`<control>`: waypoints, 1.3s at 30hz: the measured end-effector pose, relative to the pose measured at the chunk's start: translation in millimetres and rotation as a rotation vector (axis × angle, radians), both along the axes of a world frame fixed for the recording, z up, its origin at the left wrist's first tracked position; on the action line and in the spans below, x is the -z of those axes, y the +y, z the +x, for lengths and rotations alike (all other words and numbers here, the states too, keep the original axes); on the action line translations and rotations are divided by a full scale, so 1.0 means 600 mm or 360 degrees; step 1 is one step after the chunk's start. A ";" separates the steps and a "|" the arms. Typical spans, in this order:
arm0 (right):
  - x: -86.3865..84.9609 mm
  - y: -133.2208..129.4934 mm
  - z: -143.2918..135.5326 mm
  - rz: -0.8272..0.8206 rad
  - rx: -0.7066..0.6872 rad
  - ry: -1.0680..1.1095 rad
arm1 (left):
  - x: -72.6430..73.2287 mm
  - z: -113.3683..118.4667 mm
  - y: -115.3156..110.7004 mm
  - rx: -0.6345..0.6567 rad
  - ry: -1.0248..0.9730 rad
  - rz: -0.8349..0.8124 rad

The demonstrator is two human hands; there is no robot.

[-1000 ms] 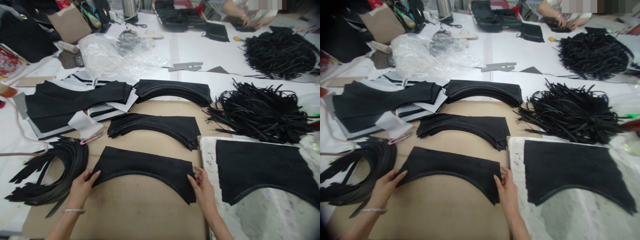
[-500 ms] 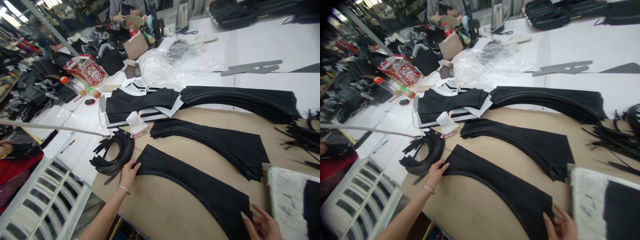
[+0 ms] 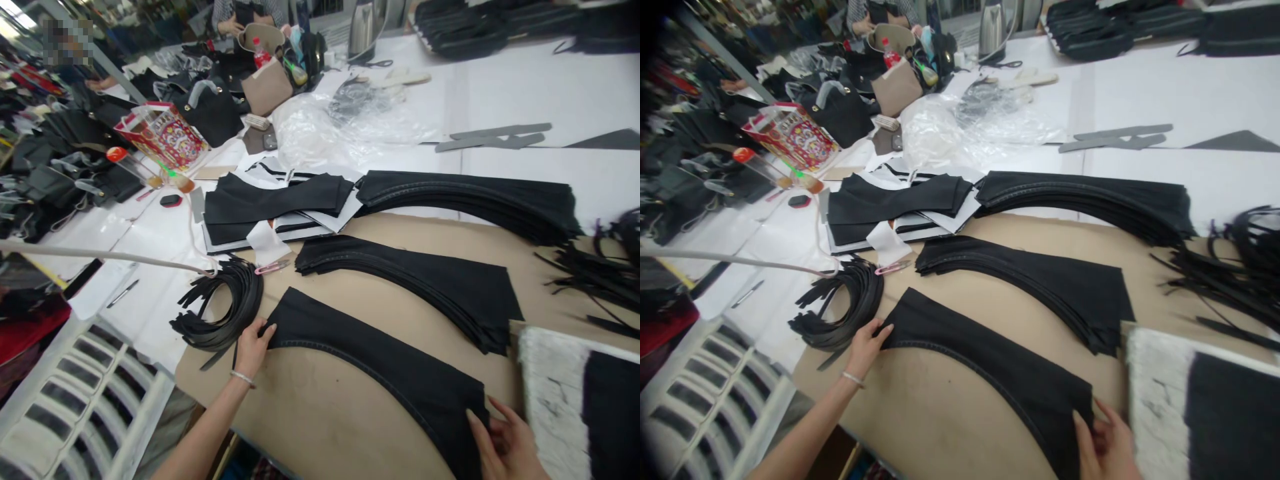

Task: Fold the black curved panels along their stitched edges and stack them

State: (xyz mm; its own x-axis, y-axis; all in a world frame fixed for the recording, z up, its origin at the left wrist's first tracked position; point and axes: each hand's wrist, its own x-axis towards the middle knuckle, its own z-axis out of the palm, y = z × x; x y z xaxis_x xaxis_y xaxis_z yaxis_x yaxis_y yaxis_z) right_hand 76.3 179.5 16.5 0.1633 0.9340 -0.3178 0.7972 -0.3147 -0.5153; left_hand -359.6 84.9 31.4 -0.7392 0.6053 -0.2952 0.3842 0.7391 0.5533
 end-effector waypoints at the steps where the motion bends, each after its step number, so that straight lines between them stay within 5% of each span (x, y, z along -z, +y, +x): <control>1: -0.005 0.000 -0.005 0.0016 0.0001 0.0017 | -0.003 0.001 0.000 0.0019 0.0010 -0.0018; 6: -0.018 0.003 -0.018 0.0081 -0.0052 0.0077 | -0.006 -0.003 0.005 0.0050 0.0099 -0.0179; 10: -0.023 0.005 -0.019 0.0119 -0.0053 0.0048 | -0.004 -0.001 0.008 0.0281 0.0366 -0.0593; 16: -0.023 -0.001 -0.016 0.0115 -0.0039 0.0047 | -0.028 0.047 0.019 0.0602 0.1107 -0.0016; 20: -0.022 0.002 -0.015 0.0106 -0.0048 0.0050 | -0.022 0.087 0.046 0.1186 0.0801 0.0371; 25: -0.023 0.004 -0.013 0.0087 -0.0056 0.0084 | -0.005 0.127 0.070 0.1572 0.0682 0.0257; 39: -0.033 0.005 -0.021 0.0293 -0.0151 -0.0066 | 0.008 0.138 0.064 0.1673 0.0902 0.0143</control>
State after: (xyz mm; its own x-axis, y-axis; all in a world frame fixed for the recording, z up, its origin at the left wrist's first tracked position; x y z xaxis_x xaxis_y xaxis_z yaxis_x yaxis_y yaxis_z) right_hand 63.9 182.3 36.1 0.0809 0.9875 -0.1351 0.8404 -0.1404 -0.5235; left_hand -276.9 123.5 26.8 0.1182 0.9929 -0.0132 0.9829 -0.1151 0.1439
